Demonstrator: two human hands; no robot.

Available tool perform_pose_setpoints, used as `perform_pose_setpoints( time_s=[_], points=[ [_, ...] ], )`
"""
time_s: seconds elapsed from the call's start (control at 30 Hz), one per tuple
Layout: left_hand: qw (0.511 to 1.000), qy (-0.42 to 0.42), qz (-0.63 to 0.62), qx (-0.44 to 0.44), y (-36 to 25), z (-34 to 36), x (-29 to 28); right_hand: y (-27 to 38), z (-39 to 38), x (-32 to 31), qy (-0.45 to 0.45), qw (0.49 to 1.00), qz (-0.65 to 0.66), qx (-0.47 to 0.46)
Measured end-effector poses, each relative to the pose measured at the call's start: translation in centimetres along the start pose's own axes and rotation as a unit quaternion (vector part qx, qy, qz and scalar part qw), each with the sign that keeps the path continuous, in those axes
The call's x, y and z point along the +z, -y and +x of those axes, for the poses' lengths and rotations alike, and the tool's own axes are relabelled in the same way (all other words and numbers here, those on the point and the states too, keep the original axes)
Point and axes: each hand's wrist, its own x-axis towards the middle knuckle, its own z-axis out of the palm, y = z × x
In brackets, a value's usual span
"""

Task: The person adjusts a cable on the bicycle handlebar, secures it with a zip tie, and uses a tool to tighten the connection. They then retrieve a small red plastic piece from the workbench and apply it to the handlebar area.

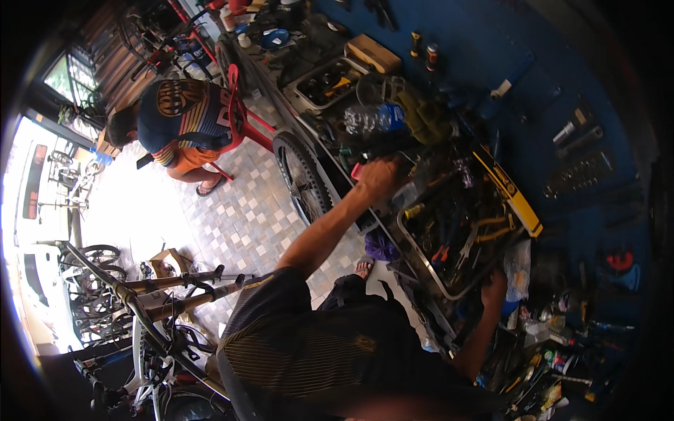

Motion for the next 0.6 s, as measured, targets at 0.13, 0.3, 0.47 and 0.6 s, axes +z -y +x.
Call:
perform_pose_setpoints(
  time_s=[0.13,0.3,0.47,0.6],
  points=[
    [0.999,0.022,-0.024,-0.025,0.0,1.0,1.8,1.1,0.3,-1.2,0.006,0.997,-0.031,0.072],
    [0.996,-0.001,-0.086,-0.004,3.5,1.6,5.3,1.7,0.8,-2.5,-0.015,0.996,-0.066,0.053],
    [0.988,0.013,-0.152,0.019,2.6,-0.4,2.9,0.9,-1.0,-3.8,-0.058,0.994,-0.069,0.054],
    [0.985,0.028,-0.168,-0.031,1.5,-3.0,2.2,3.6,-2.0,-5.6,-0.115,0.993,-0.028,0.001]
  ],
)
